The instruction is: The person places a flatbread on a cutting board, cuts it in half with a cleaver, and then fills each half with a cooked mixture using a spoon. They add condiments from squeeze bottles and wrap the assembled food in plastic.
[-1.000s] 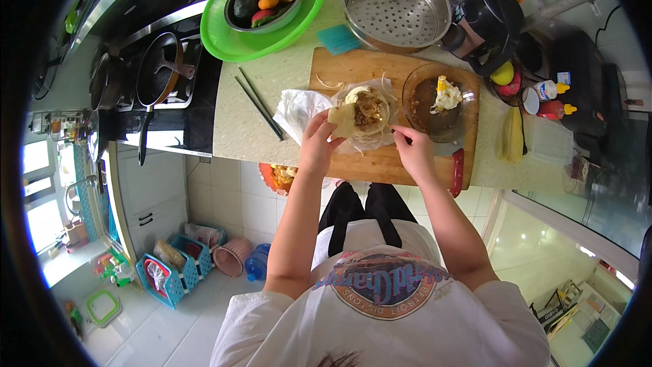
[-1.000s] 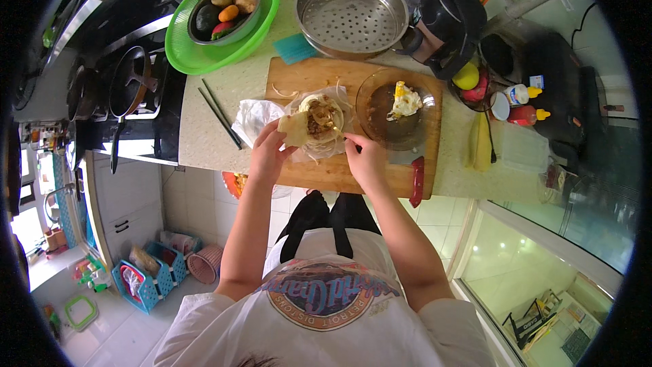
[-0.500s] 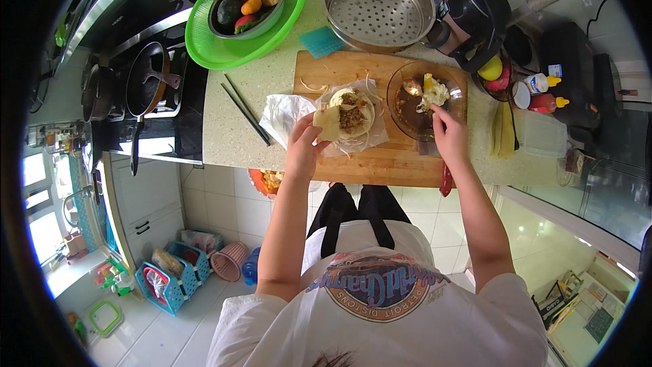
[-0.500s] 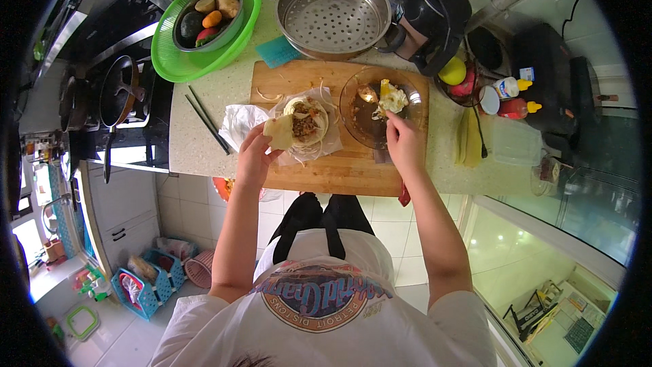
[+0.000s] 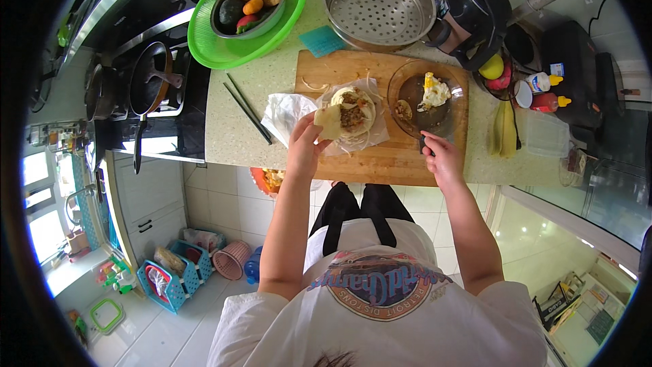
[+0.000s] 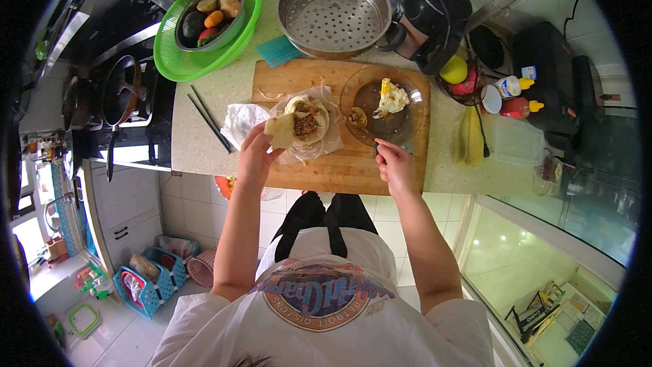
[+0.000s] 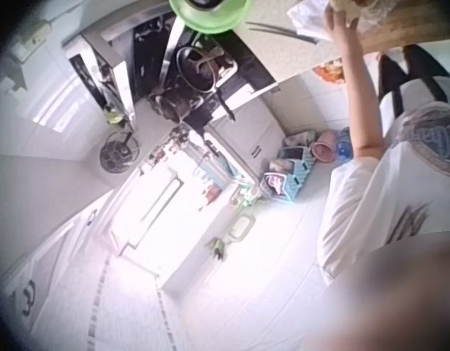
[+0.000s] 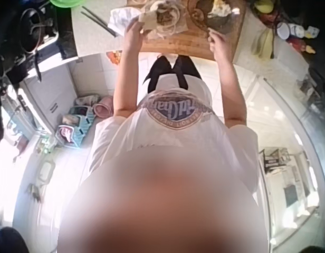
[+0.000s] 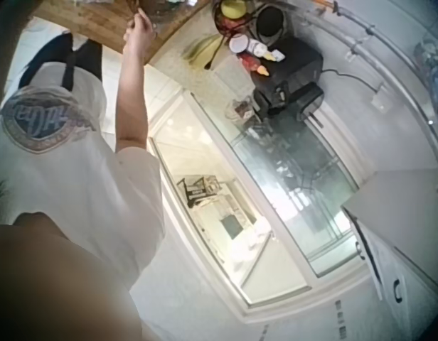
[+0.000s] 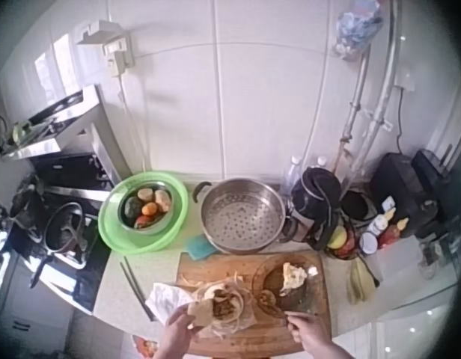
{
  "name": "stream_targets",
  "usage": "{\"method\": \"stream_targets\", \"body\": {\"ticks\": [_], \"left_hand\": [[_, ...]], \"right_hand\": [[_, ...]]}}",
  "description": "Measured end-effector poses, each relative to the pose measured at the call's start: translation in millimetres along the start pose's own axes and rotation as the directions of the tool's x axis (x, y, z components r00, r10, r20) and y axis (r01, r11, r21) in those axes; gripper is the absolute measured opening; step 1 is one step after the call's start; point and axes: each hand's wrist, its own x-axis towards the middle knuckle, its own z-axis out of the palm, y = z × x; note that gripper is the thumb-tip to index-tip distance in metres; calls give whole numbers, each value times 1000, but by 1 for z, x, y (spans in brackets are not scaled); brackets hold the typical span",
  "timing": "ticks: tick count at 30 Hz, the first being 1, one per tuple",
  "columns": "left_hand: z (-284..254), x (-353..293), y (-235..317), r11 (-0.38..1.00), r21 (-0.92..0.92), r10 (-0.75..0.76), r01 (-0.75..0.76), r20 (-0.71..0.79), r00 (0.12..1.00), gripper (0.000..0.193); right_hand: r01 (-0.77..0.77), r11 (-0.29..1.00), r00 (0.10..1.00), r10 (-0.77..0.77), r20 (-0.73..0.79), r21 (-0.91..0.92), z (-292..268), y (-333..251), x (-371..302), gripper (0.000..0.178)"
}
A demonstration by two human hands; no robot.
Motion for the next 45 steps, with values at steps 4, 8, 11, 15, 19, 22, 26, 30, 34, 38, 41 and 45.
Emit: {"method": "stream_targets", "body": {"ticks": [4, 8, 11, 15, 19, 22, 26, 30, 34, 38, 41, 45], "left_hand": [[-2, -2, 1, 1000, -21, -6, 5, -9, 1000, 40], [-2, -4, 2, 999, -47, -3, 3, 1, 1000, 39], [-2, -4, 0, 999, -33, -1, 1, 0, 1000, 42], [-5, -1, -2, 1000, -27, -8, 8, -8, 1000, 41], [-3, 1, -2, 1000, 24, -5, 5, -24, 1000, 41], [-2, 2, -3, 998, 69, 12, -8, -51, 999, 42], [6, -2, -1, 982, 166, 98, -89, -45, 994, 46], [10, 0, -4, 884, 380, 284, -274, 29, 958, 51], [37, -13, 0, 427, 770, 634, -474, 118, 764, 58], [93, -37, 9, 132, 803, 741, -581, 309, 596, 54], [133, -46, -14, 193, 702, 639, -686, 440, 631, 44], [164, -46, -54, 172, 701, 509, -692, 539, 671, 38]], "right_hand": [[-2, 1000, 999, 0, 46, 29, -3, -14, -9, 32], [60, 998, 993, -57, 103, -19, 15, -20, -24, 29], [161, 982, 973, -142, 182, -99, 36, -6, -21, 26], [736, 228, 553, -745, 373, -638, 60, 39, 0, 33], [638, -214, 363, -763, 534, -740, 62, 42, -7, 45], [595, -250, 373, -756, 538, -764, 60, 40, -8, 47], [688, -93, 370, -808, 458, -720, 60, 35, -14, 37], [762, 208, 410, -887, 210, -613, 34, 10, -19, 25], [464, 657, 785, -616, -68, -594, -29, -25, -26, 26], [249, 710, 918, -390, -73, -658, -82, -62, -17, 26], [137, 635, 975, -221, -9, -760, -84, -97, -7, 27], [79, 537, 990, -141, 3, -840, -82, -117, 18, 28]]}}
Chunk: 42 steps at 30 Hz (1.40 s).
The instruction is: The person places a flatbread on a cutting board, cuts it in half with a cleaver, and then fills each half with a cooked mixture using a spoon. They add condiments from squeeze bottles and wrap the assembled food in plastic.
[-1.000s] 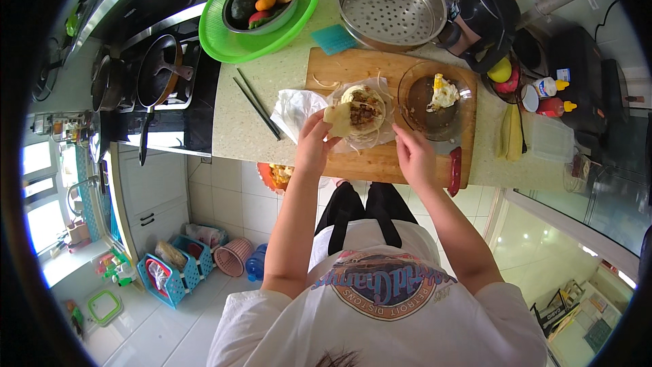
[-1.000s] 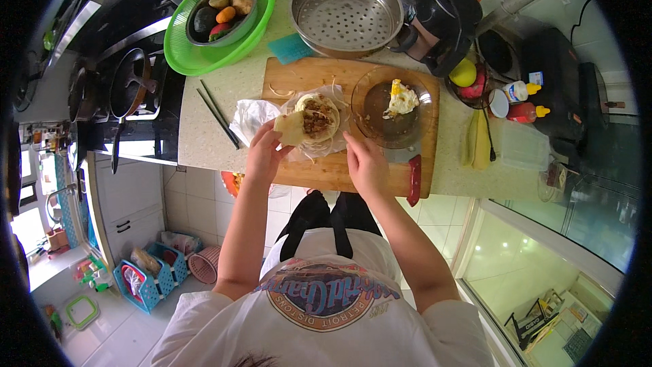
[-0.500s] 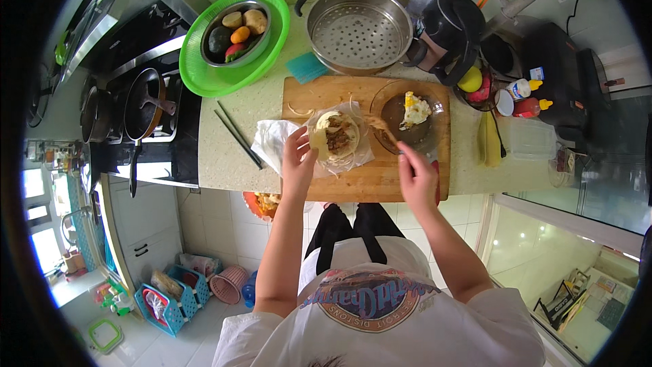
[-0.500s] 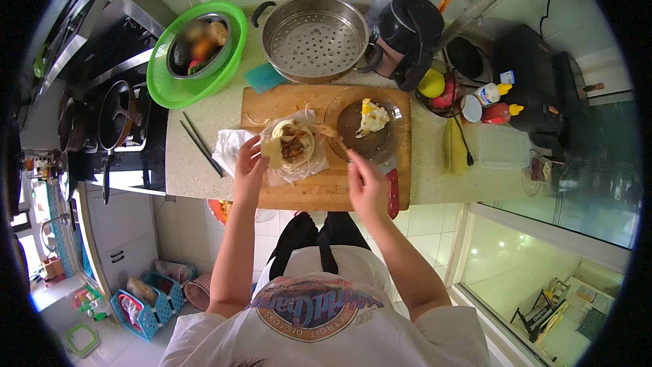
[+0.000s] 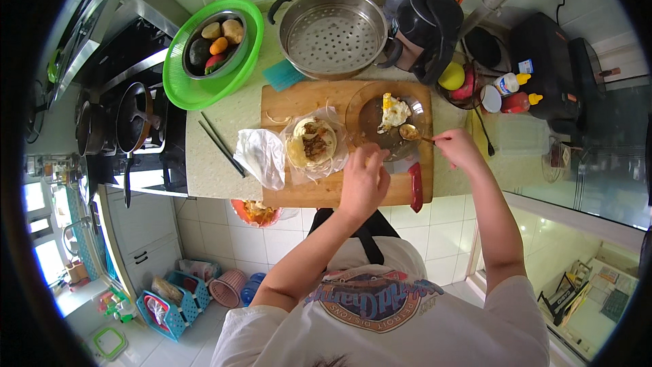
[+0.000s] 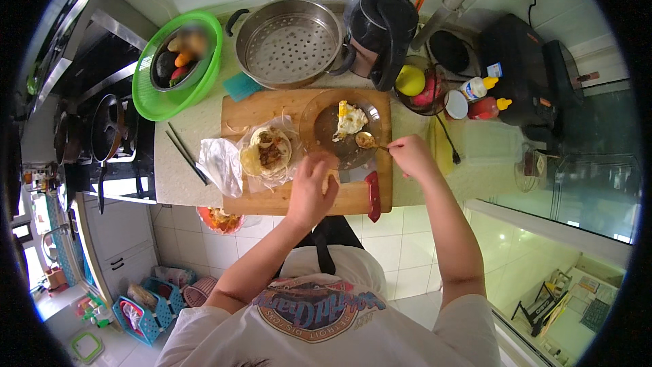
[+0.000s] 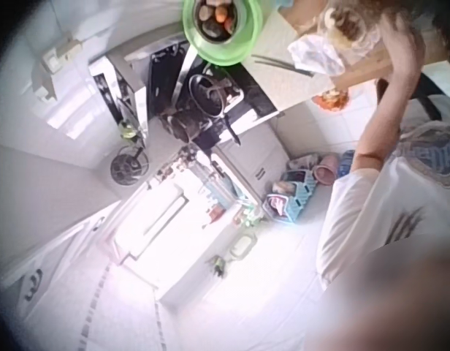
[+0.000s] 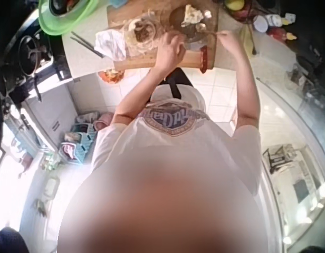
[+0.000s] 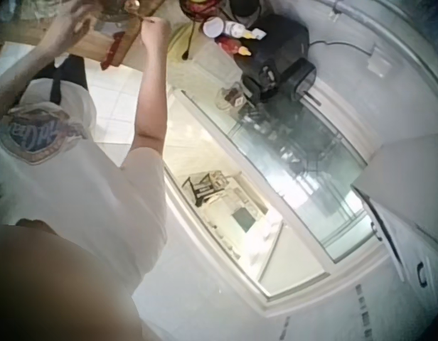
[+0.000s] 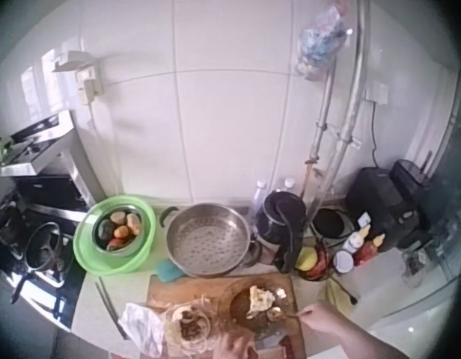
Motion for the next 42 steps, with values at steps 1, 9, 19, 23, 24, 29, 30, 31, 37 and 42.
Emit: {"method": "stream_targets", "body": {"ticks": [1, 9, 19, 23, 24, 29, 30, 31, 37, 42], "left_hand": [[7, -3, 3, 1000, -8, -6, 6, 39, 999, 36], [38, -13, 7, 973, 188, 100, -133, 175, 980, 39], [4, -12, 0, 972, 236, -25, 19, 23, 999, 37], [-19, -20, -12, 963, 259, -66, 75, -46, 997, 38], [-27, -23, -15, 959, 264, -86, 100, -65, 994, 38], [-55, -24, -46, 843, 382, -192, 379, -445, 875, 50], [-59, -24, -58, 818, 374, -213, 437, -508, 834, 54], [-63, -22, -69, 810, 396, -160, 433, -562, 812, 54], [-78, -18, -109, 789, -36, -578, 614, -381, 721, 34], [-77, -25, -127, 785, -131, -597, 606, -424, 681, 26]], "right_hand": [[-15, 1000, 1000, 15, 11, 18, -1, 1, 7, 28], [-86, 963, 991, 56, 123, 256, -9, 4, 31, 27], [-9, 858, 990, -63, 123, 513, 45, -11, 44, 27], [-59, 780, 985, -55, 162, 623, 54, -18, 37, 29], [-59, 771, 985, -57, 160, 634, 54, -17, 34, 29], [3, 738, 987, -111, 116, 675, 51, -9, 4, 28], [20, 741, 987, -123, 106, 672, 52, -10, -2, 28], [27, 743, 984, -139, 115, 668, 53, -12, -7, 28], [48, 769, 965, -200, 167, 638, 92, -41, -36, 26], [314, 857, 938, -347, 7, 409, 154, -52, -33, 25]]}}
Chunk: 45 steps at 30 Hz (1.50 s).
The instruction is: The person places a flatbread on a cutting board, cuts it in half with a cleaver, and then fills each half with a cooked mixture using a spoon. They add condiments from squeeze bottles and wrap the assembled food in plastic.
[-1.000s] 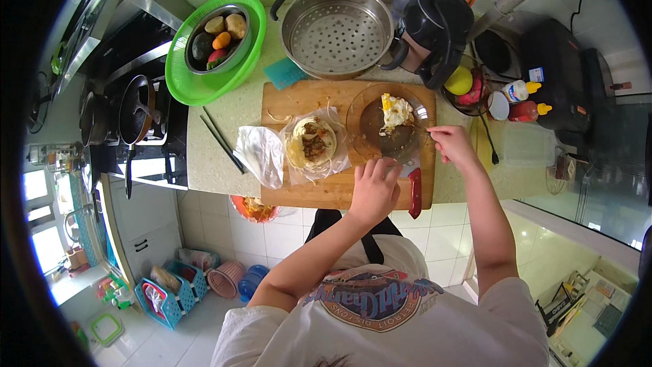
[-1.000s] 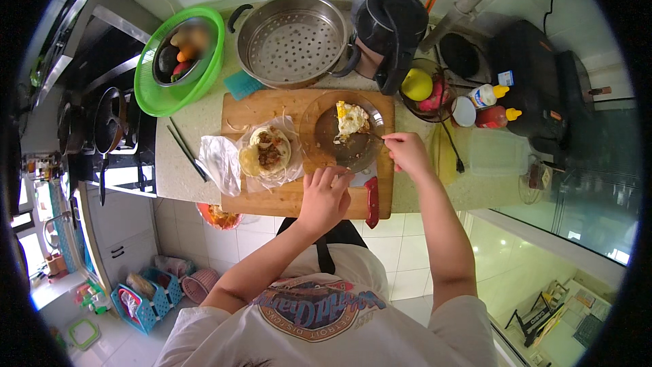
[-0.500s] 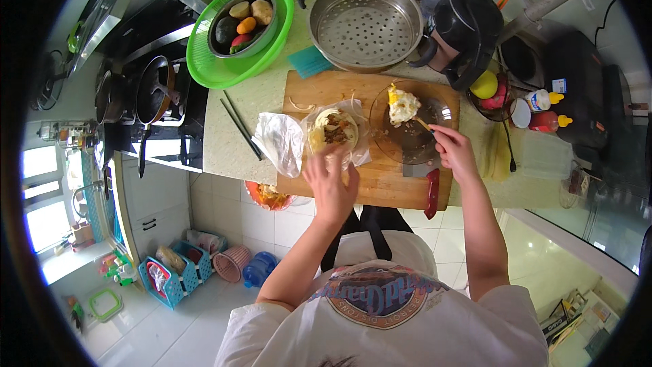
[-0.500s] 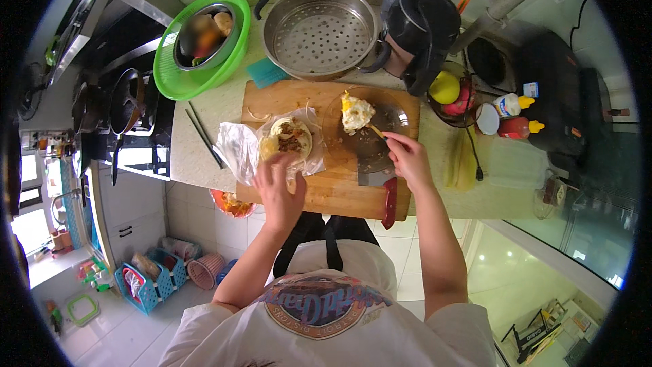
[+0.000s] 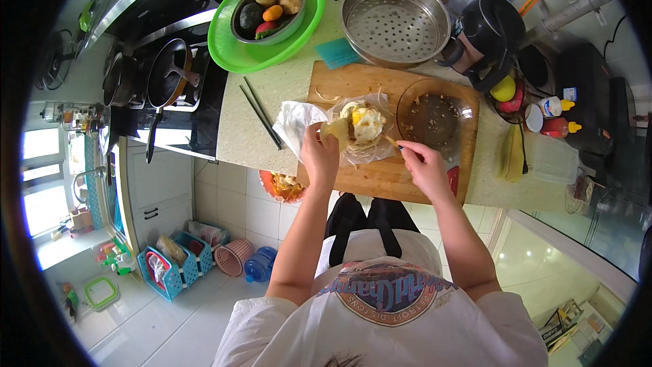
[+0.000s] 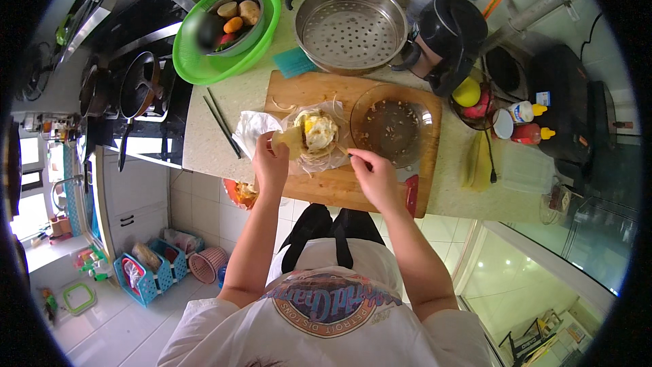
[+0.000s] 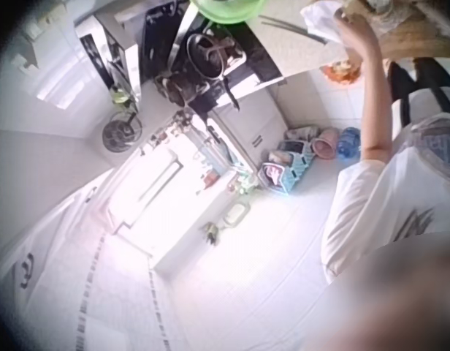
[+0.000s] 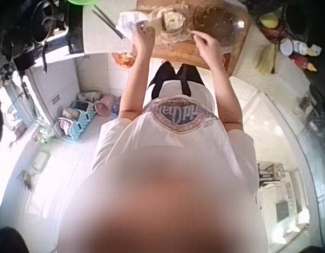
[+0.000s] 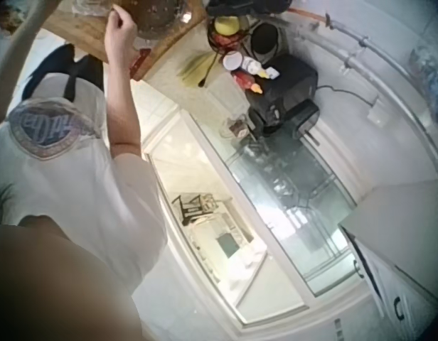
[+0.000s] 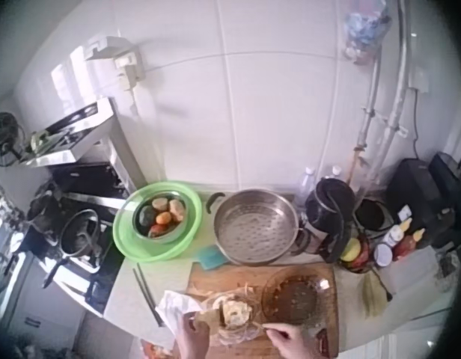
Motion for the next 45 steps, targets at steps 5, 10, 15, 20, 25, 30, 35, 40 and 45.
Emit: {"method": "stream_targets", "body": {"ticks": [5, 10, 15, 20, 25, 30, 35, 40, 45], "left_hand": [[-2, 1, -6, 999, -25, 20, -19, 4, 1000, 28], [0, 5, -20, 999, -9, 41, -41, -11, 999, 28], [-2, 6, -10, 999, -34, 1, 0, 32, 999, 28], [-7, 4, 6, 1000, -16, -16, 17, 79, 997, 26], [1, 1, 8, 994, -53, 101, -97, 87, 991, 30], [5, -14, 31, 940, 26, 338, -341, 90, 937, 40], [23, -55, 73, 856, -10, 508, -517, 205, 837, 40], [99, -98, 53, 911, -337, -20, 238, 540, 842, 34], [138, -78, 34, 974, -219, 20, 59, 345, 938, 31]], "right_hand": [[285, 849, 906, -391, -164, -445, 37, -15, -7, 21], [233, 746, 871, -445, -208, -623, 33, -39, -24, 22], [301, 719, 850, -500, -166, -626, 39, -33, -23, 22], [260, 681, 865, -479, -148, -685, 58, -9, -11, 26], [280, 731, 858, -481, -179, -622, 52, -5, -14, 24], [253, 885, 853, -395, -342, -392, -13, -21, -26, 23], [293, 670, 728, -618, -295, -682, -97, 10, 12, 23], [360, 534, 782, -620, -65, -765, -91, 24, 47, 27], [441, 421, 810, -566, 151, -792, -107, 9, 18, 28]]}}
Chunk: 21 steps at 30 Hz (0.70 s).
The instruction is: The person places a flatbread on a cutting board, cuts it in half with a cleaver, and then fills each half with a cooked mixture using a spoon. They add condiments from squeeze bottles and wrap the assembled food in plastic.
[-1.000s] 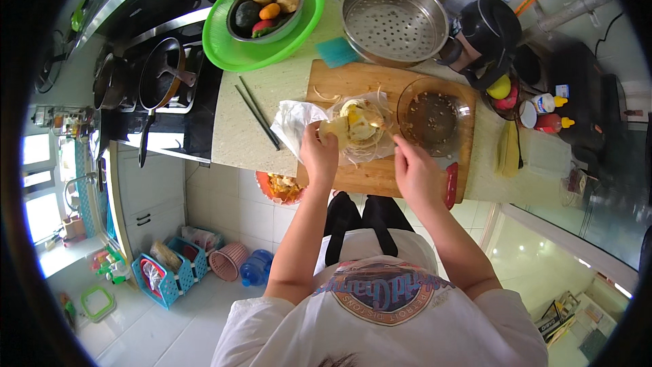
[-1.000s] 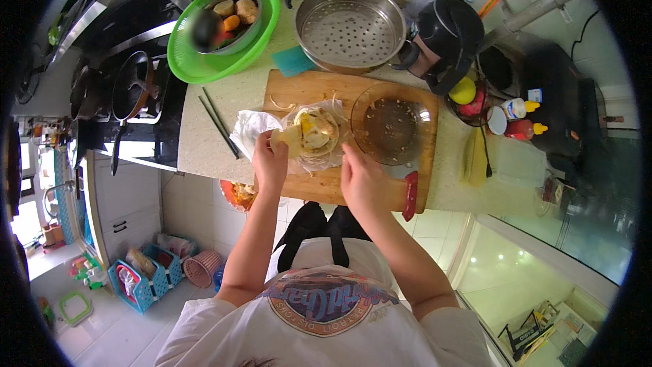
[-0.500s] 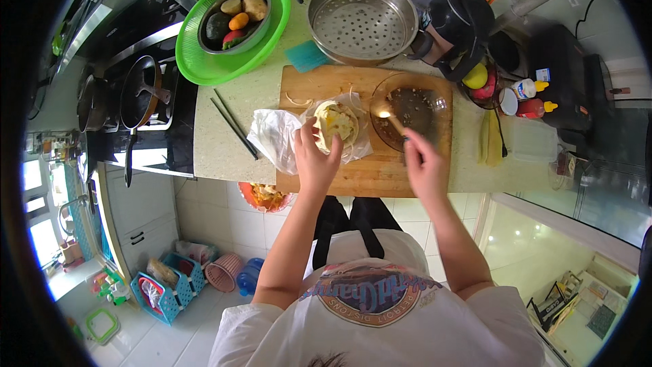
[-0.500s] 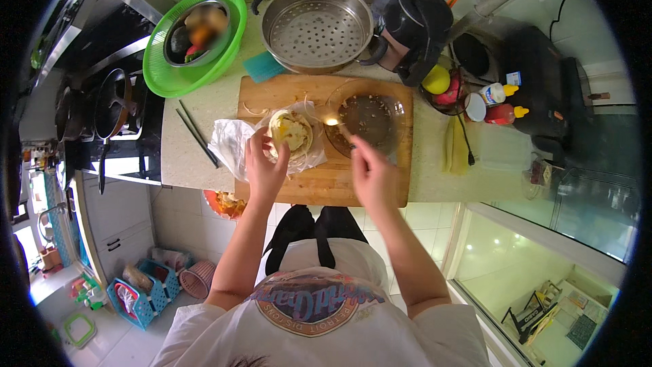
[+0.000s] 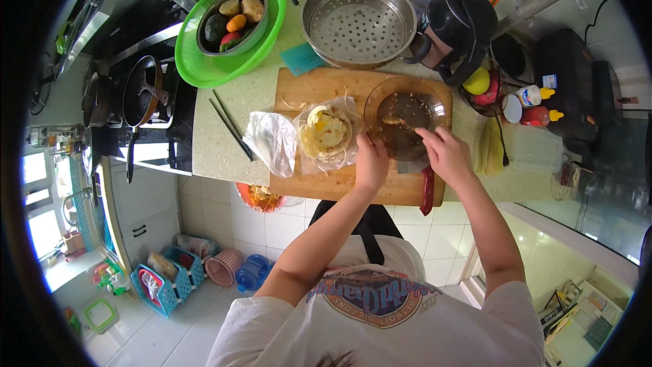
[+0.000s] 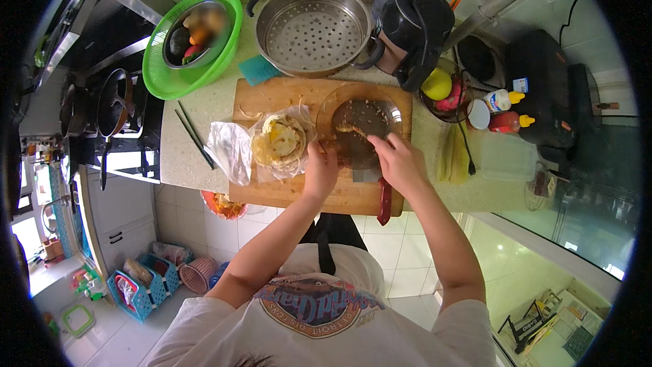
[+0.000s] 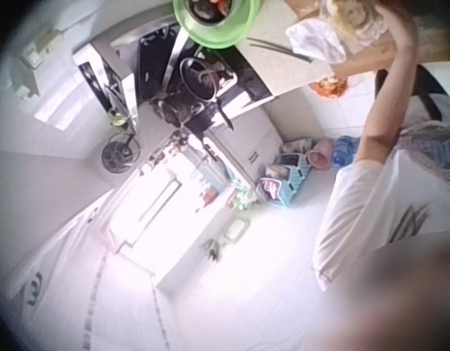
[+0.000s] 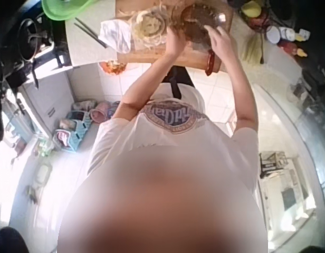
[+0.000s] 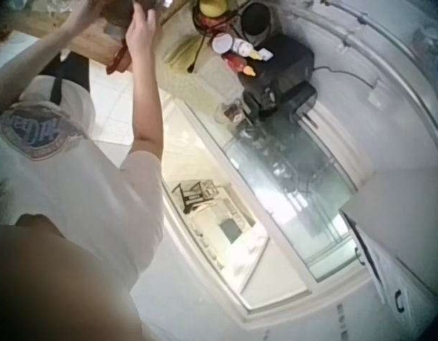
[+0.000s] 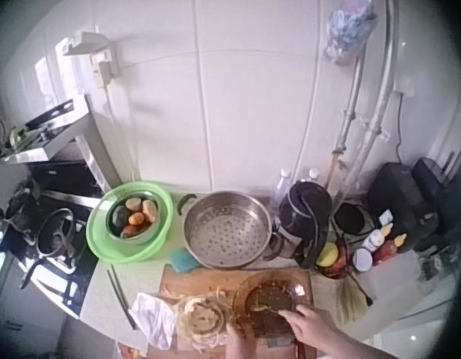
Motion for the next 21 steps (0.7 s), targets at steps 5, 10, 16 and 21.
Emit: {"method": "stream_targets", "body": {"ticks": [5, 10, 16, 21], "left_hand": [[-6, 28, 1, 990, 25, -137, 137, -20, 990, 27], [-13, 62, -26, 988, -139, -48, 72, 165, 985, 32], [-27, 69, 7, 918, -263, -202, 298, 335, 920, 34], [-43, 61, 35, 852, -381, -169, 359, 449, 877, 39]], "right_hand": [[-79, 986, 990, 95, -101, 149, -12, 18, 13, 27], [-118, 974, 992, 124, -16, 192, 10, 19, 18, 28], [-131, 934, 991, 116, 64, 334, -22, 16, 4, 25], [-140, 942, 982, 172, -82, 305, -10, 35, 18, 30]]}}
